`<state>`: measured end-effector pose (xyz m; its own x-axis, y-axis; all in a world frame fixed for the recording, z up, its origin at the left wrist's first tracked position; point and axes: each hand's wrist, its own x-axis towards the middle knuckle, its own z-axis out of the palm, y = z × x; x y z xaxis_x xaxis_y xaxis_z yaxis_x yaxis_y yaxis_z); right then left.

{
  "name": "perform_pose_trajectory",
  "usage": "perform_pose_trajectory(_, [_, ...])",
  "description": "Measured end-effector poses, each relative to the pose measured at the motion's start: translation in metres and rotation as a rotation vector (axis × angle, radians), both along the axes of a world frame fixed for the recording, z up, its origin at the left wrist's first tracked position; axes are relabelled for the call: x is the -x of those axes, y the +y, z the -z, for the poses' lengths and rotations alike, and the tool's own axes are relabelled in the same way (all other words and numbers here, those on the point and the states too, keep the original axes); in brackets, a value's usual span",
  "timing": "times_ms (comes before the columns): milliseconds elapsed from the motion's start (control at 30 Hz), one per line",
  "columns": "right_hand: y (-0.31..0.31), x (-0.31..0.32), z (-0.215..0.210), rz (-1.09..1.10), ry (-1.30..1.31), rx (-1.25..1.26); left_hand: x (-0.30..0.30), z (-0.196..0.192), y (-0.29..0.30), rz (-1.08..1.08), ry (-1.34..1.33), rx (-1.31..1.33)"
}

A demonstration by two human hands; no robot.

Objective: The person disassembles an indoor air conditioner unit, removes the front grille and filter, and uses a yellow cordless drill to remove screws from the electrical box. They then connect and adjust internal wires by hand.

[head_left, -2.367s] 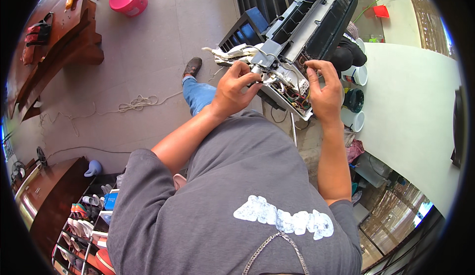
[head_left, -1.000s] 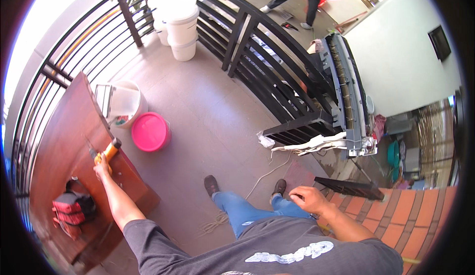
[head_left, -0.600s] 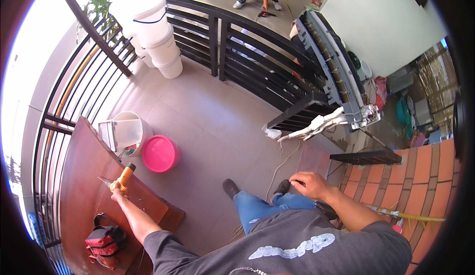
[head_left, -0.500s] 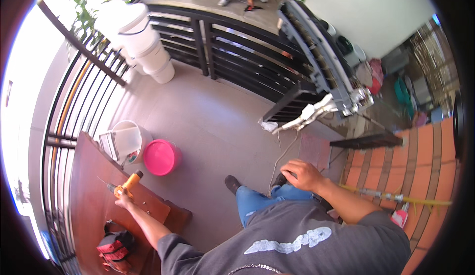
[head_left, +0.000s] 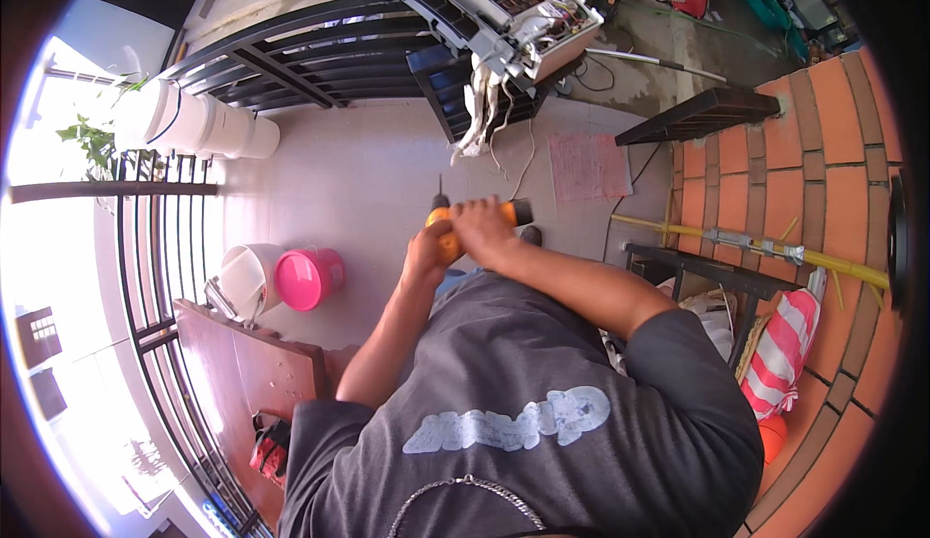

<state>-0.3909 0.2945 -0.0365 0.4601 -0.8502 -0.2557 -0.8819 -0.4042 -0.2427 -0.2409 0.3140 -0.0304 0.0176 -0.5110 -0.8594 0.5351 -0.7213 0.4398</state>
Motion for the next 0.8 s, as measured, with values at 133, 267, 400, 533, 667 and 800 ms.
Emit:
perform_pose_trajectory(133, [0.015, 0.111, -0.002, 0.395, -0.423, -0.060, 0.053, -0.063, -0.033, 0.484, -0.137, 0.198])
perform_pose_trajectory(267, [0.021, 0.171, -0.029, 0.887, -0.981, -0.293, 0.071, -0.078, -0.083, 0.648, -0.253, 0.376])
perform_pose_trajectory(400, [0.032, 0.196, -0.060, 1.061, -1.474, -0.160, 0.096, -0.063, -0.127, 0.654, -0.292, 0.492])
perform_pose_trajectory(533, [0.025, 0.181, -0.071, 1.162, -1.747, -0.060, 0.134, -0.057, -0.167, 0.549, -0.004, 0.569])
perform_pose_trajectory(667, [0.011, 0.151, -0.070, 1.265, -1.799, 0.013, 0.151, -0.053, -0.207, 0.439, 0.065, 0.583])
perform_pose_trajectory(800, [0.005, 0.127, -0.067, 1.367, -1.927, -0.016, 0.142, -0.046, -0.229, 0.427, 0.169, 0.552])
